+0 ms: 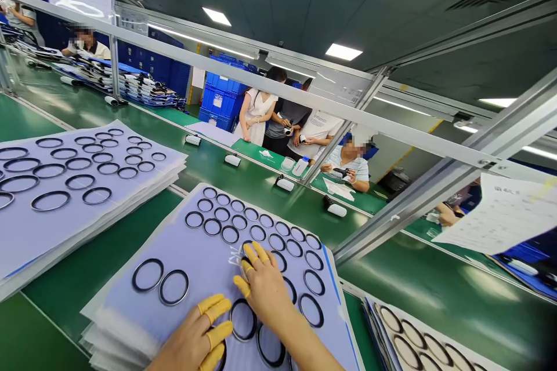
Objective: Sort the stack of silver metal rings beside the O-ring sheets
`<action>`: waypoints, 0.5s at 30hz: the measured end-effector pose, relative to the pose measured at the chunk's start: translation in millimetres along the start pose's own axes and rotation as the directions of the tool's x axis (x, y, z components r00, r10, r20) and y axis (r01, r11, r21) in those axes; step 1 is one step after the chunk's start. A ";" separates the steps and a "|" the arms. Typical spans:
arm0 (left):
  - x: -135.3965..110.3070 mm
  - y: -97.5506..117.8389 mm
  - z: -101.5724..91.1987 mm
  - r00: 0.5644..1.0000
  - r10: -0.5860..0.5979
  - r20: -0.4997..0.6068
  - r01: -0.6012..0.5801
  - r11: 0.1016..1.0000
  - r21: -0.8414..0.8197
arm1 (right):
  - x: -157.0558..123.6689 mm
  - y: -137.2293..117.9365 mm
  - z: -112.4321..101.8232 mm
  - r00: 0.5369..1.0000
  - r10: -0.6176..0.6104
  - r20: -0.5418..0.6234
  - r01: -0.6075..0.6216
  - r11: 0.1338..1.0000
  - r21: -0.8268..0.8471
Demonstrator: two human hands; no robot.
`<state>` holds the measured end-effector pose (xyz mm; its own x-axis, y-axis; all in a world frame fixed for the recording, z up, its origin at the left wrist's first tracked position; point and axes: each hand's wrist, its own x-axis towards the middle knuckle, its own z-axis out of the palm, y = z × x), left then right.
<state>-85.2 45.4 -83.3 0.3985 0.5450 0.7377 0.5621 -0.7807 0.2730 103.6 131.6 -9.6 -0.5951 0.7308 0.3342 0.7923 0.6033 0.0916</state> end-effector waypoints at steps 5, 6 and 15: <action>0.2 1.0 -6.7 1.000 -0.009 0.017 0.010 0.999 -0.050 | -8.1 0.8 -6.4 1.000 0.007 0.021 -0.007 0.999 0.043; -0.9 1.3 -7.3 1.000 -0.015 0.020 0.016 0.998 -0.057 | -18.9 6.7 -11.8 1.000 0.015 0.005 -0.015 0.999 0.040; 13.6 9.1 -32.7 0.950 -0.165 0.264 0.213 0.963 -0.165 | -183.6 85.1 -57.6 0.964 -0.046 -0.263 -0.002 0.983 -0.182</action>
<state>-98.4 35.7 -50.6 0.4770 0.7275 0.4932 0.5064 -0.6861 0.5223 288.0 30.3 -9.1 -0.5748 0.5926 0.5644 0.8050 0.5333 0.2599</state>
